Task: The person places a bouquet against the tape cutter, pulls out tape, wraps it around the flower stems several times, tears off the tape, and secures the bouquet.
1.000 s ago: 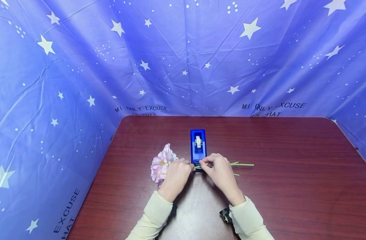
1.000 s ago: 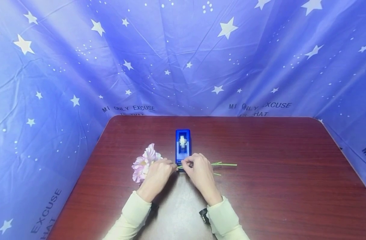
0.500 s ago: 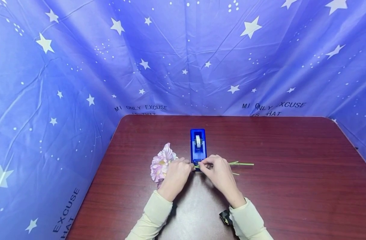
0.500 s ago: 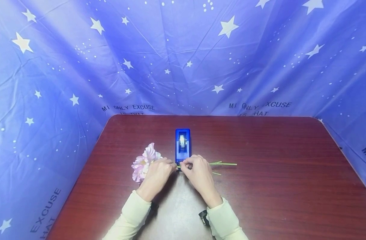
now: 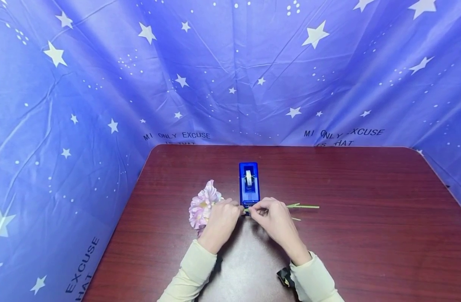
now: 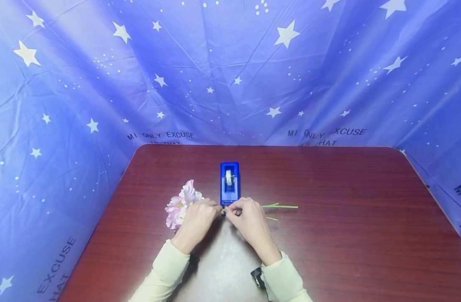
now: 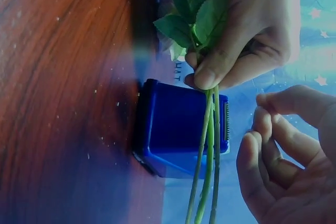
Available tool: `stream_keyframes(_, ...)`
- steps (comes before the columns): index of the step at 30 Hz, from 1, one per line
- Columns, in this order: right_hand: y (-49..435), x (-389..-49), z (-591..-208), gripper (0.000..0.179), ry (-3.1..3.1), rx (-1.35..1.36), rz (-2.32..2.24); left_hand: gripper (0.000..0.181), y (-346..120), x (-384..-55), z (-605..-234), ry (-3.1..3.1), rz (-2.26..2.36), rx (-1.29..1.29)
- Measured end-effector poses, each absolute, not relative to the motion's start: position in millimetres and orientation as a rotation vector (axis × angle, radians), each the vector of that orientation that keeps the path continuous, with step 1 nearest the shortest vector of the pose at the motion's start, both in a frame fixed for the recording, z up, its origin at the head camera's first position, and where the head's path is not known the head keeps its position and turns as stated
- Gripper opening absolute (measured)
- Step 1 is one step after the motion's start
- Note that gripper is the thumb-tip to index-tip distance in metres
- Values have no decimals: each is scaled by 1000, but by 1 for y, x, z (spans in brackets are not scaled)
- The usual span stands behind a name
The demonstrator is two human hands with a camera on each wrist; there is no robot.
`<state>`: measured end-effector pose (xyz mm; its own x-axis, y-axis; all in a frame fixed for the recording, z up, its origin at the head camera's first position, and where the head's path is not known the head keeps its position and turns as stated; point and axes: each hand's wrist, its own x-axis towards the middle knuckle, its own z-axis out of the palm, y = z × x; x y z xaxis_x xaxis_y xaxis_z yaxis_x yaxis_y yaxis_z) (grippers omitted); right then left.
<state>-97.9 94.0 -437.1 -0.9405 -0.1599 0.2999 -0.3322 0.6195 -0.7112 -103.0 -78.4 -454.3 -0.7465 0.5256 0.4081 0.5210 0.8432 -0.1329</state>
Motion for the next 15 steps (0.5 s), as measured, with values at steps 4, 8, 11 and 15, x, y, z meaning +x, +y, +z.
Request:
stream_keyframes(4, 93, -96, -437, 5, -2653, 386, 1270, 13, -79, -103, -455, -2588, 21, -774)
stream_keyframes(8, 93, -95, -437, 5, -2683, 351, 1283, 13, -79, -103, -454, -2590, 23, -775)
stream_keyframes(11, 93, -94, -438, 5, -2694, 344, 1273, 13, -79, -102, -454, -2593, 30, -778)
stream_keyframes(15, 94, -92, -440, 5, -2681, 349, 1262, 14, -78, -102, -453, -2594, 33, -786)
